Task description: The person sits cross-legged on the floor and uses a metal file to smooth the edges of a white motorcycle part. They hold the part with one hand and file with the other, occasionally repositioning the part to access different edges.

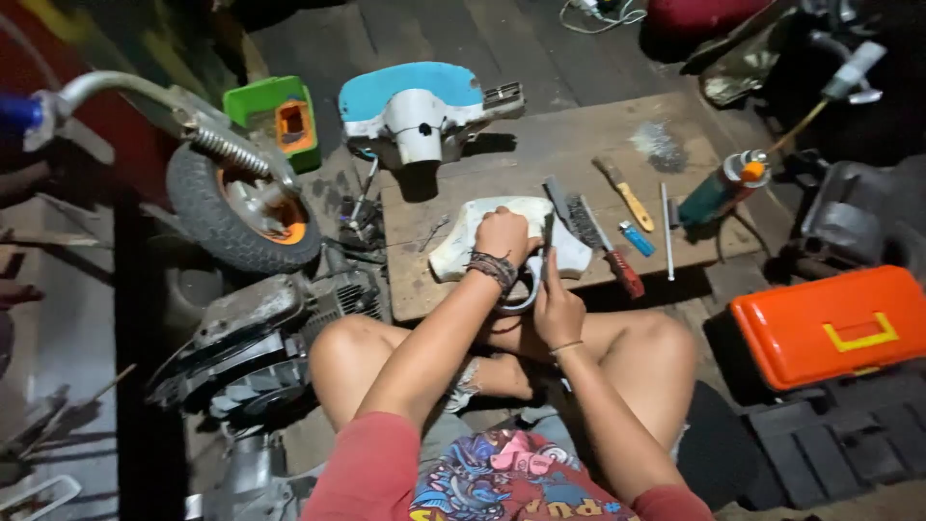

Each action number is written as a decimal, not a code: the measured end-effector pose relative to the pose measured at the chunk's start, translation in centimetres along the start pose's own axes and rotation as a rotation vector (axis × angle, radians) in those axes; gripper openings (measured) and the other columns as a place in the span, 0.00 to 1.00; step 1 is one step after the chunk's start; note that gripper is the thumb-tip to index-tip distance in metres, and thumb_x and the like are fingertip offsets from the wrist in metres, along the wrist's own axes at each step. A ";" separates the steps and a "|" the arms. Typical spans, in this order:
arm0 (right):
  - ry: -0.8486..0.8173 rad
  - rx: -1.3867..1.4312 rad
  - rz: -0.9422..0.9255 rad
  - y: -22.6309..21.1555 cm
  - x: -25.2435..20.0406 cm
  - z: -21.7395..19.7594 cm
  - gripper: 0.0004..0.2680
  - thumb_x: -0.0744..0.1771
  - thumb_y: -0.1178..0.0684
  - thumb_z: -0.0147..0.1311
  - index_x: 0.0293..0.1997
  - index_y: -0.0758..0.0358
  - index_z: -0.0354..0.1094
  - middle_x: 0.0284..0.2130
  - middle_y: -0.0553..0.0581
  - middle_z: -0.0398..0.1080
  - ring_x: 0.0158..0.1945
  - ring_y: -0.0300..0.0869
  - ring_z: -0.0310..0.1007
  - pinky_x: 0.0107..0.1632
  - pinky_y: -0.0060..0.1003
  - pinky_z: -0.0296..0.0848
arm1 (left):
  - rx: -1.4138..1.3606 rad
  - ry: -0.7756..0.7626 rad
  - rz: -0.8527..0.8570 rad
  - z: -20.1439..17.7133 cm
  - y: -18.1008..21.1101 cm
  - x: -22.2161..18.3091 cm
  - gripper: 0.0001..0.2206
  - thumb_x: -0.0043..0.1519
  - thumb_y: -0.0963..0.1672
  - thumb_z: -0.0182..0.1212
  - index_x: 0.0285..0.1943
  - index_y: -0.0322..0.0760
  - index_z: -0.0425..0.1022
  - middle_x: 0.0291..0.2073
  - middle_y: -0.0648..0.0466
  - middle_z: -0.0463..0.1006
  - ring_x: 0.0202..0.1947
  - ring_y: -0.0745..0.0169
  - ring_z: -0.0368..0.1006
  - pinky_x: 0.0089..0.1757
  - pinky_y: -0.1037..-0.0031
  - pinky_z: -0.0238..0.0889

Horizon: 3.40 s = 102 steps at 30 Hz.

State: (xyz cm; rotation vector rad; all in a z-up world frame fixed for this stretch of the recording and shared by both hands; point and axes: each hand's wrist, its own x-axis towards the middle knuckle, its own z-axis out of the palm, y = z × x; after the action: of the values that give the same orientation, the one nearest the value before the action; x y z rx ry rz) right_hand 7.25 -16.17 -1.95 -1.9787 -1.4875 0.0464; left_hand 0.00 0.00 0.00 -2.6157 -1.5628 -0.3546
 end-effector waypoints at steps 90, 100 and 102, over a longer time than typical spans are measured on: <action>-0.178 0.304 0.139 5.7 -1.0 -1.1 0.23 0.70 0.53 0.41 0.77 0.42 0.46 0.61 0.61 0.67 0.53 0.63 0.73 0.56 0.60 0.71 | 0.188 -0.350 0.056 -5.3 2.9 1.2 0.35 0.53 0.68 0.54 0.37 0.39 0.82 0.27 0.50 0.75 0.31 0.56 0.76 0.24 0.59 0.72; -0.185 0.317 0.168 6.0 -1.2 -2.3 0.23 0.70 0.54 0.39 0.77 0.39 0.46 0.58 0.64 0.69 0.54 0.63 0.72 0.57 0.61 0.70 | 0.250 -0.362 0.040 -6.3 4.0 0.9 0.36 0.58 0.66 0.52 0.38 0.32 0.81 0.25 0.40 0.74 0.27 0.49 0.75 0.24 0.55 0.72; -0.200 0.335 0.185 6.5 -2.8 -1.8 0.24 0.69 0.54 0.40 0.77 0.38 0.46 0.63 0.55 0.65 0.57 0.58 0.71 0.59 0.55 0.70 | 0.263 -0.383 0.034 -6.0 3.8 0.9 0.37 0.56 0.67 0.52 0.40 0.34 0.82 0.30 0.43 0.77 0.32 0.50 0.77 0.28 0.55 0.73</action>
State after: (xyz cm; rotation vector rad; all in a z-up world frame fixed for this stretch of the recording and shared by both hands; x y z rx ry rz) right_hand 12.48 -20.36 -4.79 -1.8677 -1.3107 0.5511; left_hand 2.77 -2.06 6.21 -2.5997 -1.5293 0.3528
